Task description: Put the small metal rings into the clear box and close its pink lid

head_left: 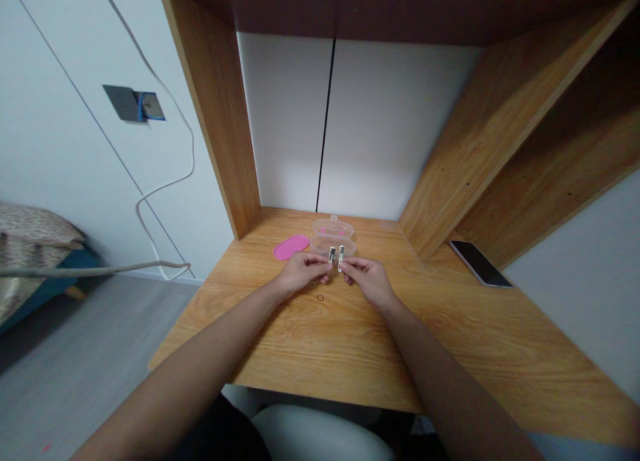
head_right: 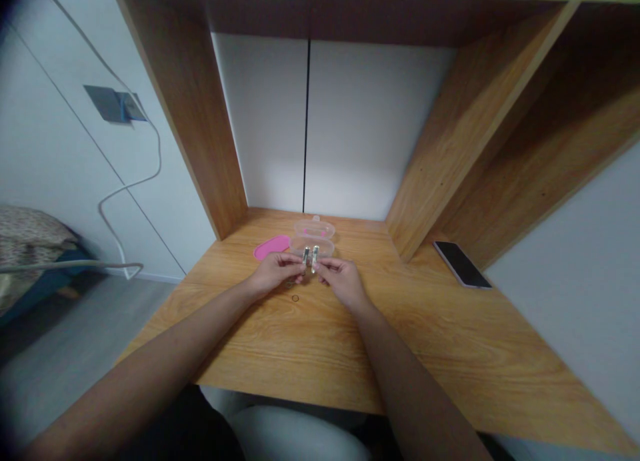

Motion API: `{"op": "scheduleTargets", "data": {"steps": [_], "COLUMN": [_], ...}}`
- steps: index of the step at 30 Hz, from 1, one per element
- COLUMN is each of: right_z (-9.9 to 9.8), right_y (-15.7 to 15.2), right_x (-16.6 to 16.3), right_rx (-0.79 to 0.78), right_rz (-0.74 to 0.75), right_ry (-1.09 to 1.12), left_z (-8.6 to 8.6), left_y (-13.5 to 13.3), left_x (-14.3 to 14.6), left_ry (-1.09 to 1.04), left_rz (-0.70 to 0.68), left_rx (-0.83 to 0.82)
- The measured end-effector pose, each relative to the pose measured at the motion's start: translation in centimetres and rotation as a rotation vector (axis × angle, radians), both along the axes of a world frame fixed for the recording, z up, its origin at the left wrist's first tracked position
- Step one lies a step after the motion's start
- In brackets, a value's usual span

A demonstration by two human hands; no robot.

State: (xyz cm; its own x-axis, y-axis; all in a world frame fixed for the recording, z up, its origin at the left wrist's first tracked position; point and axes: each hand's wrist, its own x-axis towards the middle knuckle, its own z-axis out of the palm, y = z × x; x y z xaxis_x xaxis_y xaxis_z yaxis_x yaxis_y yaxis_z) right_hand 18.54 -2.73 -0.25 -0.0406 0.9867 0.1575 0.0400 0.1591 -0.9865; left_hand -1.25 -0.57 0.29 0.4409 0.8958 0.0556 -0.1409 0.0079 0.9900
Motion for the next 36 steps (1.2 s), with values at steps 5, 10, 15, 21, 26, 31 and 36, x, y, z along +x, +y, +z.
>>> {"op": "scheduleTargets", "data": {"steps": [5,10,15,21,26,31,36], "right_z": [0.3,0.6,0.8,0.7,0.3,0.1,0.3], "right_y": [-0.1,-0.3,-0.3,-0.4,-0.1,0.1,-0.2], "right_x": [-0.2,-0.3,-0.2,0.1,0.2,0.3,0.1], "right_rx": [-0.013,-0.018,-0.009,0.003,0.007,0.005,-0.025], "right_rz": [-0.002,0.008,0.004,-0.034,-0.037,-0.001,0.007], "right_ry": [0.002,0.011,0.056,0.079,0.191,0.196,0.154], "left_z": [0.0,0.2,0.4,0.0,-0.1,-0.7,-0.9], "left_y": [0.0,0.0,-0.1,0.1,0.4,0.7,0.8], "left_x": [0.0,0.0,0.0,-0.1,-0.1,0.0,0.0], "left_ry": [-0.025,-0.038,-0.092,-0.203,-0.237,-0.215,-0.238], "left_rz": [0.005,0.03,0.058,0.09,0.031,0.073,0.067], "left_rx": [-0.025,-0.029,-0.065,-0.089,-0.077,-0.029,-0.082]}}
